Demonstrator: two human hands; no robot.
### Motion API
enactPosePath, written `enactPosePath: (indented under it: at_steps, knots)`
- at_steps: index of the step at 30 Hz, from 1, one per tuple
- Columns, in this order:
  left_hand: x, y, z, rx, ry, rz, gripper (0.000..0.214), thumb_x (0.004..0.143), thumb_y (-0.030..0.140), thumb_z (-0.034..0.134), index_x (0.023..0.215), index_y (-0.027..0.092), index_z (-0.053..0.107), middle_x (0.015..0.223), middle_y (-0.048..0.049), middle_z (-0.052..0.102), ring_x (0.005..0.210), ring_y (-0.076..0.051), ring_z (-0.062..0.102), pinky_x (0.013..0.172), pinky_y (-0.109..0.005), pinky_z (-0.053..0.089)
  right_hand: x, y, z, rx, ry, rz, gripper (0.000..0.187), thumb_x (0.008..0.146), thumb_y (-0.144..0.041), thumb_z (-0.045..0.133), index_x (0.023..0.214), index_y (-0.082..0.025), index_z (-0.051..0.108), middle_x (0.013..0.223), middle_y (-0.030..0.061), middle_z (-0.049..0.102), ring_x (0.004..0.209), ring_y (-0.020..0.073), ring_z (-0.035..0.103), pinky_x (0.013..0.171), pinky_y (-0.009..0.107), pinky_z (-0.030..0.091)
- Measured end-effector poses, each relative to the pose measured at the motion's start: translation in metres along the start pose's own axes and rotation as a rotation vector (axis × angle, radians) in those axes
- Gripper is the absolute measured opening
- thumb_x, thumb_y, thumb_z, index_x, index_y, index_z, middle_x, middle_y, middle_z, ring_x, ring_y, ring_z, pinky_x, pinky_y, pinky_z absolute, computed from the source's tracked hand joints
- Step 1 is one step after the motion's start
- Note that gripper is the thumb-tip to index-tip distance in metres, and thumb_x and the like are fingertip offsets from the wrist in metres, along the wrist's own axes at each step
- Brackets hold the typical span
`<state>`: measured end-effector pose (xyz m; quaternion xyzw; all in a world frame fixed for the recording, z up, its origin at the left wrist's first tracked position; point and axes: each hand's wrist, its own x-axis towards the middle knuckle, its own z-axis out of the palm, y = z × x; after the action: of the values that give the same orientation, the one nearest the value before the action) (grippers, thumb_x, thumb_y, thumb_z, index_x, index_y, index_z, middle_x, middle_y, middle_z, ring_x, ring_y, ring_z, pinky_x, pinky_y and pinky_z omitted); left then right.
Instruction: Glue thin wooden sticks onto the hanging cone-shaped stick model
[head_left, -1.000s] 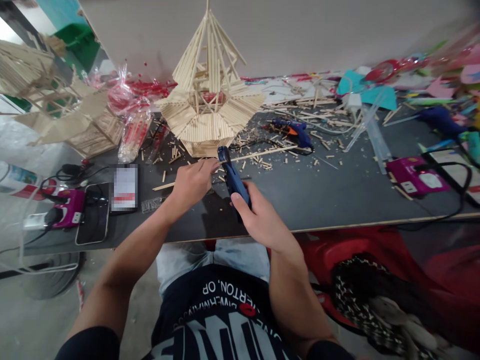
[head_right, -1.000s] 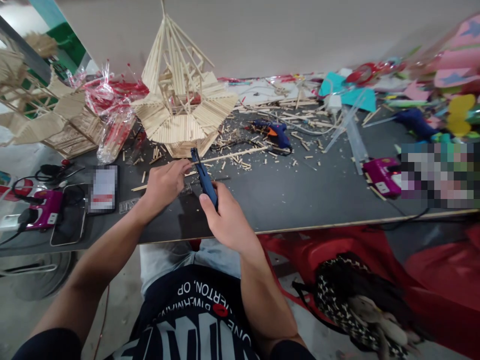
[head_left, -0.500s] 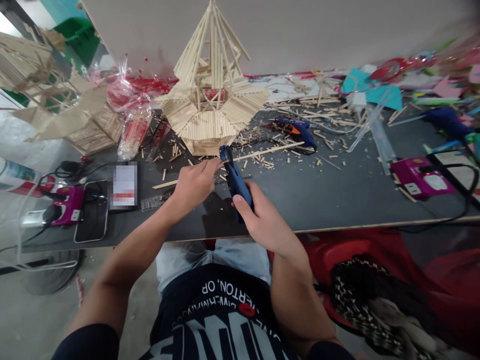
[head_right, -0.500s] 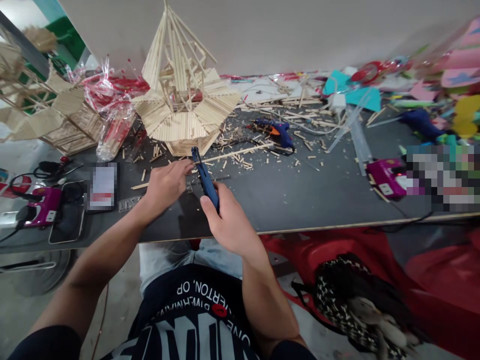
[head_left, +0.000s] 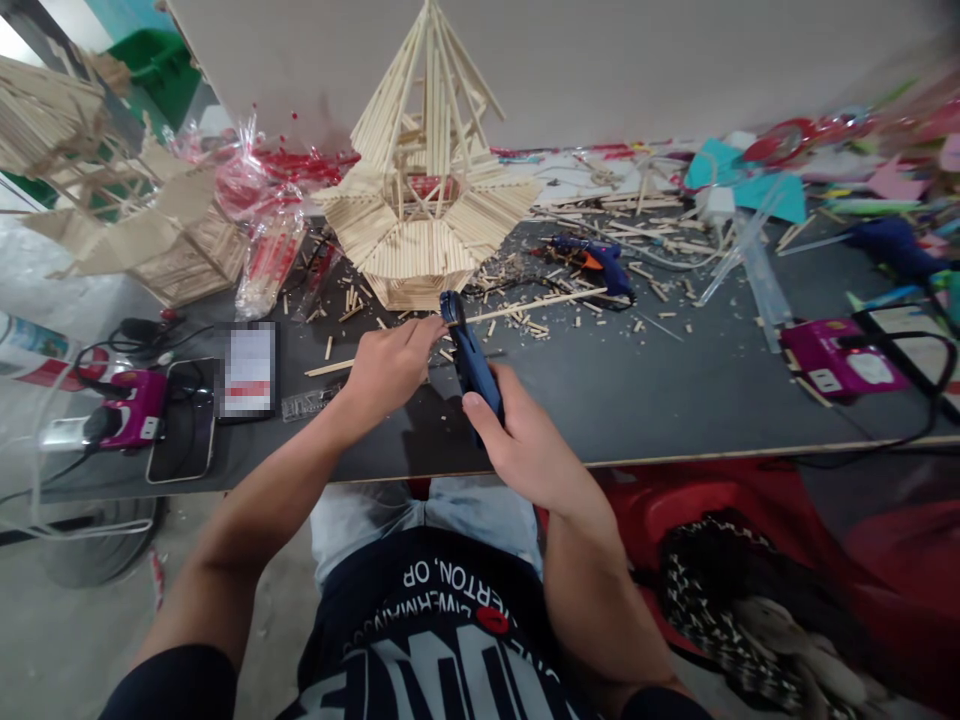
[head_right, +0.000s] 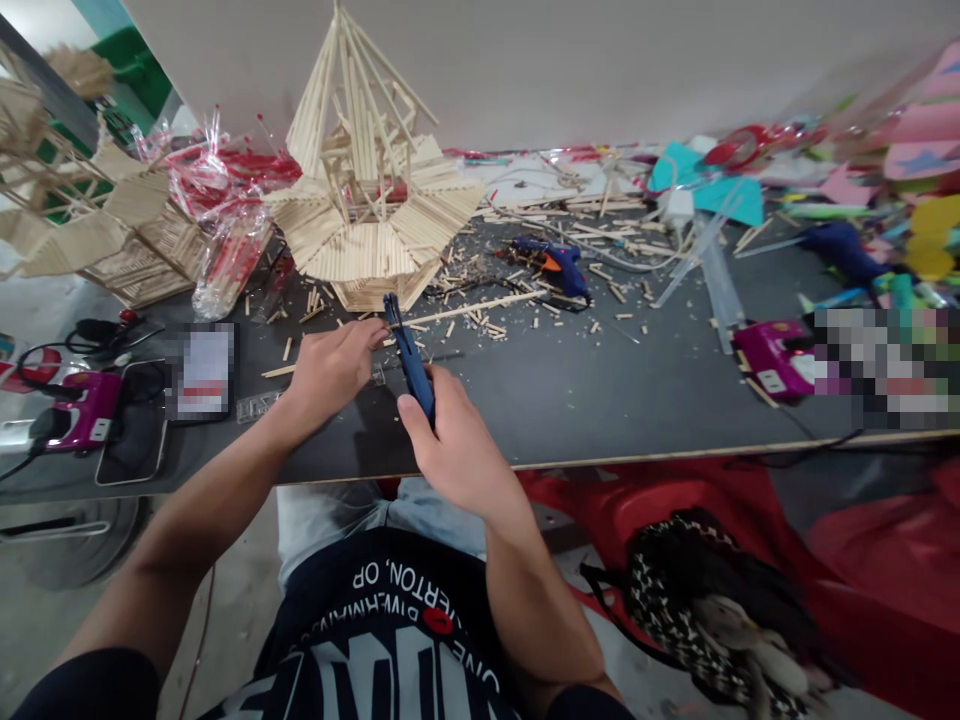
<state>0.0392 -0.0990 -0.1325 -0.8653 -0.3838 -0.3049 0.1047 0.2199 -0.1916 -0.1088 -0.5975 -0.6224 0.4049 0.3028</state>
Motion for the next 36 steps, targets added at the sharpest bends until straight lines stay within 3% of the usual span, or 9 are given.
enactPosePath:
  at_steps: [10, 19, 36]
  knots:
    - [-0.0008, -0.0003, -0.0001, -0.017, -0.065, -0.012, 0.03, 0.108, 0.018, 0.036, 0.112, 0.014, 0.066, 0.088, -0.0055, 0.077, 0.075, -0.013, 0.073, 0.057, -0.022, 0.044, -0.0011, 0.0076, 0.0017, 0.056, 0.023, 0.011, 0.037, 0.101, -0.047, 0.043, 0.128, -0.021, 0.048, 0.123, 0.0154, 0.064, 0.116, 0.0303, 0.062, 0.103, 0.055, 0.048]
    - [-0.001, -0.0016, -0.0004, -0.036, -0.025, 0.008, 0.029, 0.106, 0.014, 0.036, 0.111, 0.013, 0.064, 0.088, -0.0046, 0.077, 0.073, -0.013, 0.073, 0.056, -0.023, 0.045, -0.0024, 0.0026, 0.0057, 0.008, 0.061, -0.007, 0.034, 0.099, -0.045, 0.044, 0.124, -0.021, 0.048, 0.12, 0.0143, 0.063, 0.114, 0.0304, 0.061, 0.103, 0.055, 0.048]
    - [0.0005, -0.0029, 0.0006, -0.018, -0.014, 0.002, 0.033, 0.109, 0.019, 0.034, 0.111, 0.013, 0.066, 0.087, -0.0058, 0.077, 0.074, -0.013, 0.072, 0.057, -0.022, 0.043, -0.0018, 0.0009, 0.0034, 0.0, 0.014, -0.013, 0.039, 0.099, -0.042, 0.045, 0.129, -0.018, 0.048, 0.12, 0.0158, 0.065, 0.111, 0.0304, 0.064, 0.098, 0.052, 0.051]
